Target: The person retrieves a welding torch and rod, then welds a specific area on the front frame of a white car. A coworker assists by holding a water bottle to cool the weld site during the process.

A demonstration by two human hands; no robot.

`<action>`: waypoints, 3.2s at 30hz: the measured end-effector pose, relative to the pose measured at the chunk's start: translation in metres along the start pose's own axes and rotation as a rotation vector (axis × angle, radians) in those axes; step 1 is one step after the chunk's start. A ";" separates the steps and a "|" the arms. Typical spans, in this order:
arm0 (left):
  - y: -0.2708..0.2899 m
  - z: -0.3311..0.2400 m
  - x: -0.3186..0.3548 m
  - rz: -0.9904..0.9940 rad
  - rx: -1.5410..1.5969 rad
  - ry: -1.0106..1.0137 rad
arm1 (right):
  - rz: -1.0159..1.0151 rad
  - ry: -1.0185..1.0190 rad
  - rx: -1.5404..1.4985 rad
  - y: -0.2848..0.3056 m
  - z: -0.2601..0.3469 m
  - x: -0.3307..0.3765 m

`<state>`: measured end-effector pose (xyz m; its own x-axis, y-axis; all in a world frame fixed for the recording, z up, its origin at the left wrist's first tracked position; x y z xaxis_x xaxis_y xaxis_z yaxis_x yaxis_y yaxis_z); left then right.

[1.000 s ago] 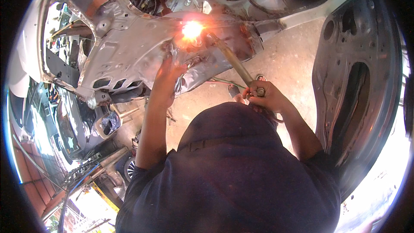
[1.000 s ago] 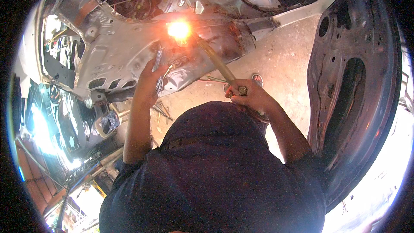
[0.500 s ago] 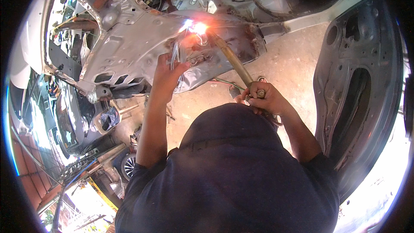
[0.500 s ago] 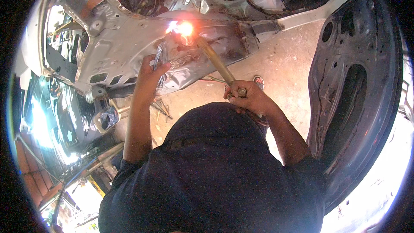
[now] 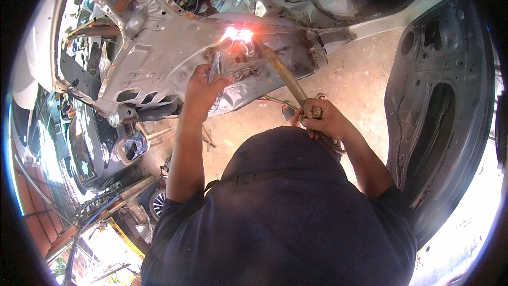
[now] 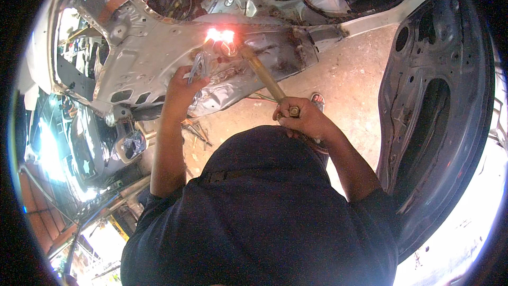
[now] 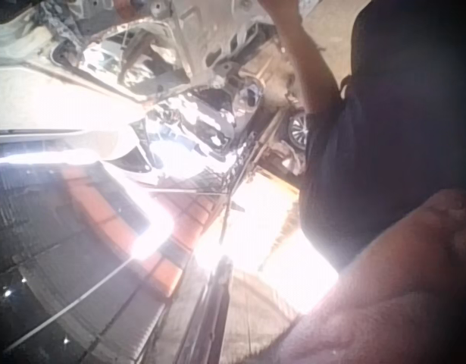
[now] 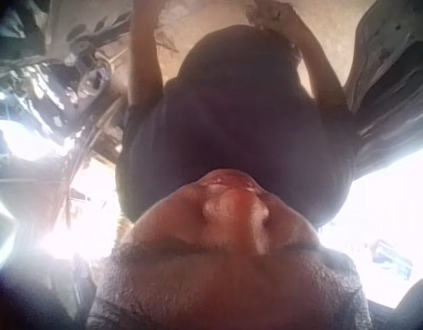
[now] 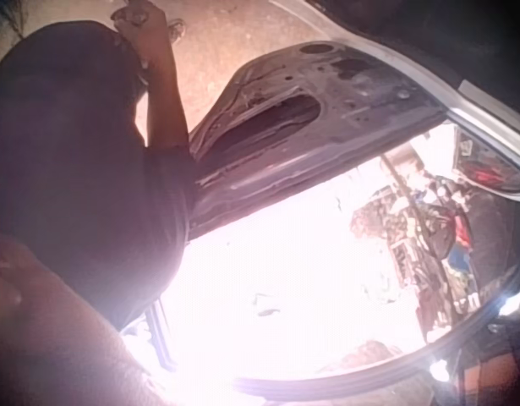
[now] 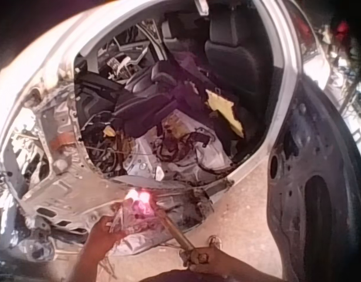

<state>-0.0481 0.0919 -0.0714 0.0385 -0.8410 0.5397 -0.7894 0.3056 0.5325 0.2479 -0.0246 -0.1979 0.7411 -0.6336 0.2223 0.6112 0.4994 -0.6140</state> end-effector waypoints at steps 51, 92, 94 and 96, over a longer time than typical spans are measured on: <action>0.002 0.003 -0.007 0.030 0.171 -0.027 | -0.015 -0.009 -0.011 0.002 -0.004 -0.002; -0.006 0.001 -0.018 0.105 0.197 0.010 | -0.018 -0.034 0.054 0.004 -0.001 -0.002; -0.006 0.002 -0.018 0.112 0.211 -0.018 | -0.023 -0.035 0.053 0.002 0.002 -0.001; -0.006 0.003 -0.019 0.112 0.211 -0.024 | -0.014 -0.046 0.059 0.004 0.001 -0.001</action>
<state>-0.0456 0.1047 -0.0868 -0.0688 -0.8180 0.5711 -0.8985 0.2995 0.3209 0.2494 -0.0216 -0.2001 0.7436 -0.6137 0.2654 0.6357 0.5260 -0.5649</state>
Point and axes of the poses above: each hand's wrist, its own x-axis away from the middle knuckle, its own y-axis out of the back of the hand, z = x × y, the point moved 5 cm from there along -x, towards the middle knuckle, and after that the axes turned 12 degrees about z, right-handed, at the moved point
